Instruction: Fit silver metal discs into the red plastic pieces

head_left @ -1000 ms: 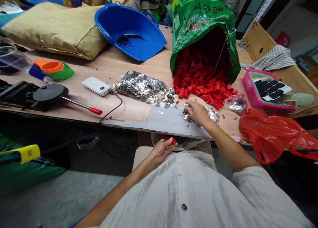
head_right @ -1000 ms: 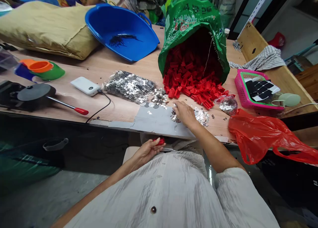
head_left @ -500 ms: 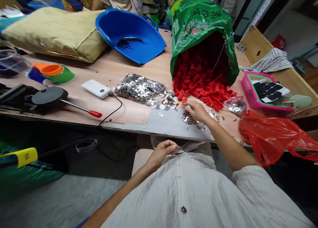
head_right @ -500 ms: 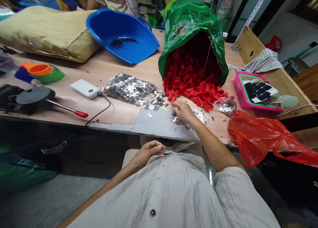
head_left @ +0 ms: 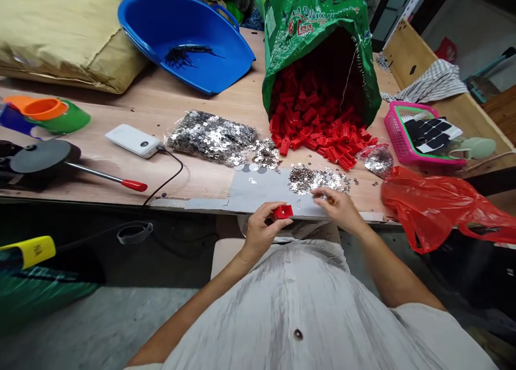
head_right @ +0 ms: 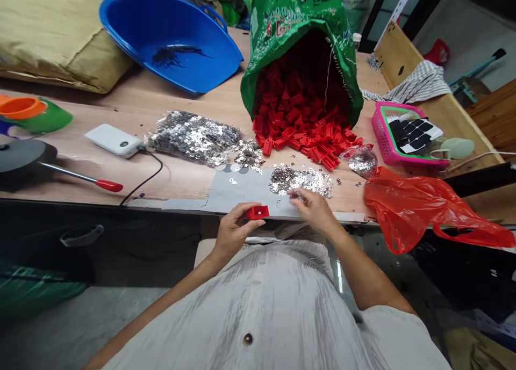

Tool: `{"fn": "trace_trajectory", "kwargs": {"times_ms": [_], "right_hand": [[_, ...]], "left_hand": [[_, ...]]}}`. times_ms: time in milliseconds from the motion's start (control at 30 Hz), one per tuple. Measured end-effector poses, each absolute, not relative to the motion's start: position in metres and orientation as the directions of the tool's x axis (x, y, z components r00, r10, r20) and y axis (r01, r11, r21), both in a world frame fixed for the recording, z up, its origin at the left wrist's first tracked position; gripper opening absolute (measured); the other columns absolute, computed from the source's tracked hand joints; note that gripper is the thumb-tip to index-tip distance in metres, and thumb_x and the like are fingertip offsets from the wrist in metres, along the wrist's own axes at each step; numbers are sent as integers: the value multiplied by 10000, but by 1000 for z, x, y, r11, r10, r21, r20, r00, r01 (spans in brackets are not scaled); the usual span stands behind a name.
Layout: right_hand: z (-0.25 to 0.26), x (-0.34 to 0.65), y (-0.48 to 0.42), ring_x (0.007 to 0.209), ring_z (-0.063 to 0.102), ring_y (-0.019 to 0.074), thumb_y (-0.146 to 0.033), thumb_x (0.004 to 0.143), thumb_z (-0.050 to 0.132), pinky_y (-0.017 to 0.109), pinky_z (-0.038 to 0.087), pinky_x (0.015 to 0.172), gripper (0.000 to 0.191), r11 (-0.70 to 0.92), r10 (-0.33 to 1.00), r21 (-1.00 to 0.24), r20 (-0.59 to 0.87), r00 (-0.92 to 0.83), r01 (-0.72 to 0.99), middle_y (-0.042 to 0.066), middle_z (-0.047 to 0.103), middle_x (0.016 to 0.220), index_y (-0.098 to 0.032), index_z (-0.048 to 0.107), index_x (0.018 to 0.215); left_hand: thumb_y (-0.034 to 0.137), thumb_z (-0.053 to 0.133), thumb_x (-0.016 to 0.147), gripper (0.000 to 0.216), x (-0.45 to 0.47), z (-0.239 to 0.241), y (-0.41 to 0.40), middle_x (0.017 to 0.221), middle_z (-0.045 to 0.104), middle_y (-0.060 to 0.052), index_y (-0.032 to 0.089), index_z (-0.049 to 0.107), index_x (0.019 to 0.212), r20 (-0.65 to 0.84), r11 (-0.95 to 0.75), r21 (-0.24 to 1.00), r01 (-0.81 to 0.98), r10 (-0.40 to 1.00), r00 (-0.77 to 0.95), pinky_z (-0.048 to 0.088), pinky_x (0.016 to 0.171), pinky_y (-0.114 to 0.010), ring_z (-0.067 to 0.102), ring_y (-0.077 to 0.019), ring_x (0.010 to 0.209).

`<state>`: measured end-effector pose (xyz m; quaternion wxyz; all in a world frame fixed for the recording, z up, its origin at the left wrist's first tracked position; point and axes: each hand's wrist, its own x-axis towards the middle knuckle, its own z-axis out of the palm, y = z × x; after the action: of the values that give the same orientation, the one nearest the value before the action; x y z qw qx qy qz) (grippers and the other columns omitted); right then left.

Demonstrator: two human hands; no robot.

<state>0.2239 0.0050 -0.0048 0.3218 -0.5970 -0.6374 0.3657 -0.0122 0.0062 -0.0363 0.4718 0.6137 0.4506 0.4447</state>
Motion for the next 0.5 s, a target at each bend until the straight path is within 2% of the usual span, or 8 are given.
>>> {"fn": "trace_trajectory", "kwargs": {"times_ms": [67,167,300,500], "right_hand": [[-13,248,17,969,630,223,-267,897,570,365,477,880,217,36,997,-664,75,19,747,64,695,1065,-221,691,1071],[-20,266,33,998,615,235,-200,893,546,368,473,883,243,40,994,-424,109,7,905,77,677,1071,-225,691,1086],[-23,264,47,980,605,217,-200,912,529,325,473,829,265,85,996,-278,64,-69,957,65,652,1067,-242,680,1126],[-24,259,64,930,596,209,-256,915,553,299,447,751,173,110,991,-174,-59,-122,979,65,634,1060,-236,699,1005]], "left_hand": [[300,803,697,386,-11,-31,5,976,728,-52,199,691,1053,-113,136,986,-100,972,204,540,840,-329,677,-196,874],[299,813,684,438,-11,-24,4,943,725,-54,183,683,1086,-292,378,845,-378,919,265,553,833,-345,676,-196,867],[306,794,722,502,-10,-19,4,940,693,-52,203,650,1191,-351,471,729,-496,880,319,590,763,-367,662,-193,858],[293,799,723,551,-9,-10,0,956,681,-49,225,633,1245,-361,484,708,-514,874,326,587,806,-355,668,-207,915]]}}
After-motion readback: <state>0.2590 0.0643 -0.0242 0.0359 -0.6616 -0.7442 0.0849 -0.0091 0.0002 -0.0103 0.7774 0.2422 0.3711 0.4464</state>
